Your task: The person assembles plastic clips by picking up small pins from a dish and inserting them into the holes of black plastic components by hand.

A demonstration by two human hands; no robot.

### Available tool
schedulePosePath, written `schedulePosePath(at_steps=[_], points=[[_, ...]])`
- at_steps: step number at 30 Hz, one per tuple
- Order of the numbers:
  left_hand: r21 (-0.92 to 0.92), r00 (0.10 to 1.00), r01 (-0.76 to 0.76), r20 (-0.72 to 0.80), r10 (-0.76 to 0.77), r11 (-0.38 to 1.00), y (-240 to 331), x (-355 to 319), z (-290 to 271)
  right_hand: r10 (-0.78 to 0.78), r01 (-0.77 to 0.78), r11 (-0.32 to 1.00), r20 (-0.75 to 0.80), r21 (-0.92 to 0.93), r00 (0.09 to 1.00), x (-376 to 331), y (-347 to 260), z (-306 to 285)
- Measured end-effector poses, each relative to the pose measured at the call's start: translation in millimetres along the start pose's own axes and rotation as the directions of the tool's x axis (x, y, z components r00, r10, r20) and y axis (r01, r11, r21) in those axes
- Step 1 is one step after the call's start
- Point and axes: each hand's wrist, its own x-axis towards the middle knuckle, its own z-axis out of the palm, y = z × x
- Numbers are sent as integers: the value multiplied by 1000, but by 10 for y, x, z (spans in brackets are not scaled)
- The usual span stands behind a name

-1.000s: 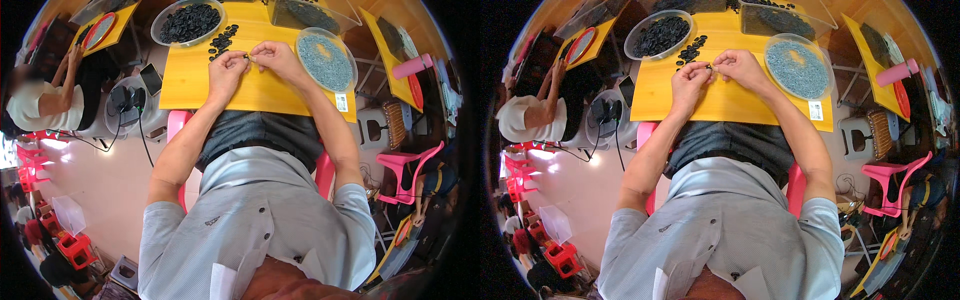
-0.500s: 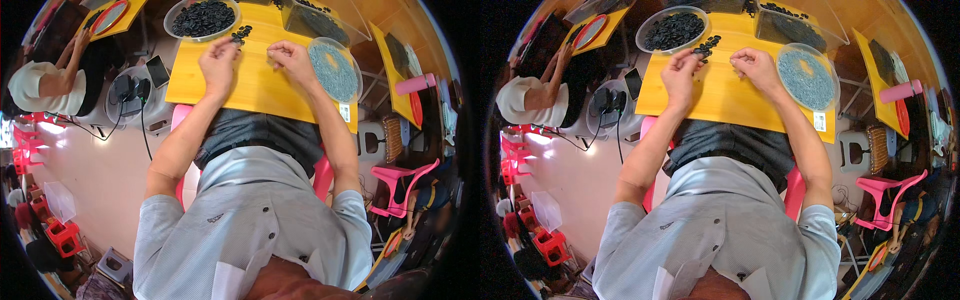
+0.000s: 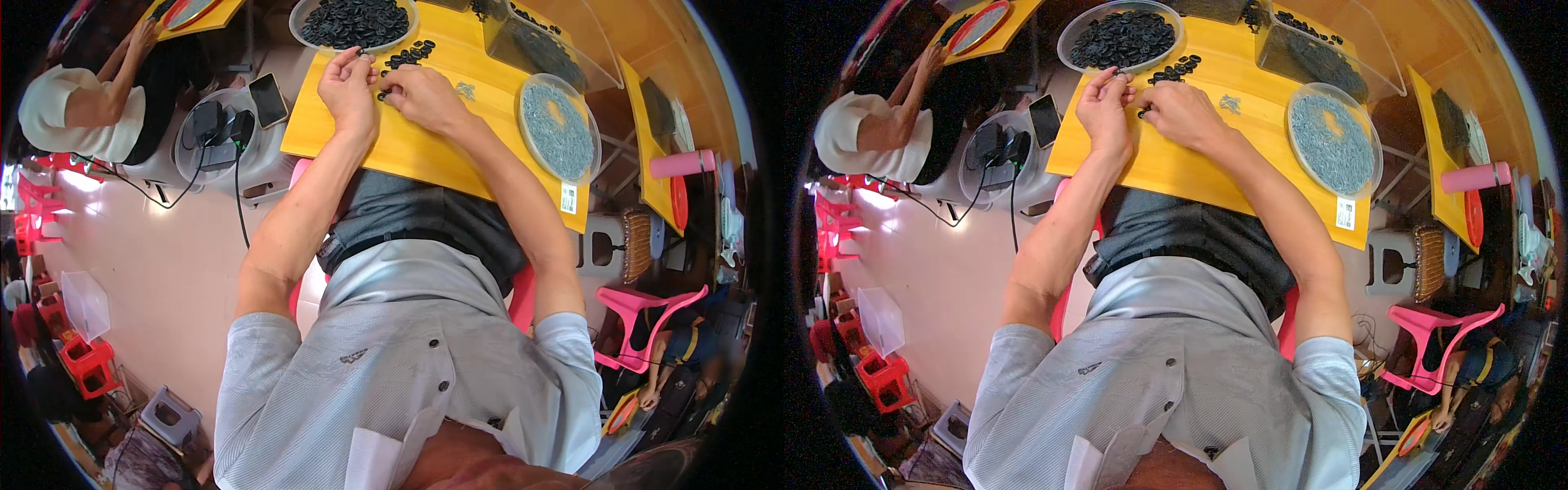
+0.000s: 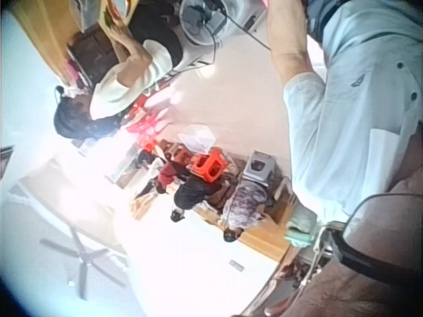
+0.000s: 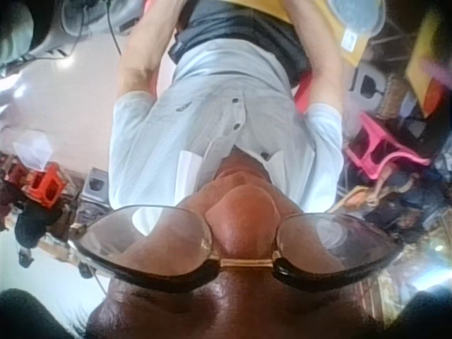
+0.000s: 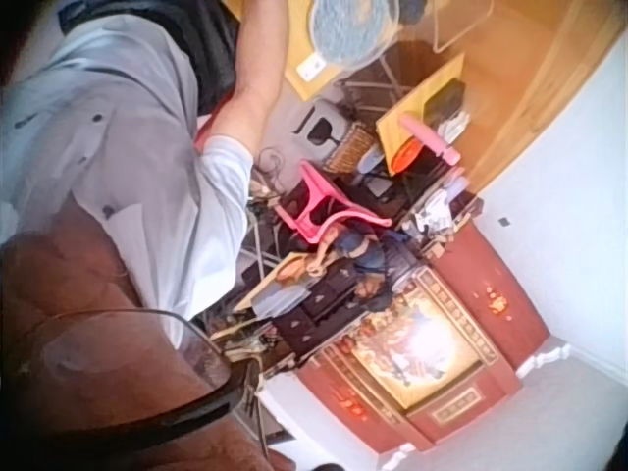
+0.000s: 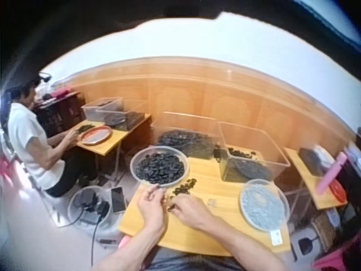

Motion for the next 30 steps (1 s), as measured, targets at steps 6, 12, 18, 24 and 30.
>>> schedulePosePath(at_steps=[6,12,18,24,30], points=[[30,998,22,50,-24,999,-5,-94,52,-33,32,984,-6,-177,999,-113,10,3],[47,987,45,150,-51,998,-41,-249,107,-28,3,974,-107,-227,994,-445,128,-197],[90,977,68,195,-84,994,-65,-296,105,-82,69,988,-91,-139,993,-696,186,-315],[129,970,68,222,-96,989,-71,-314,115,134,-139,989,-106,-40,985,-779,254,-437],[167,964,69,242,-109,984,-75,-328,131,349,-349,927,25,139,937,-761,223,-444]])
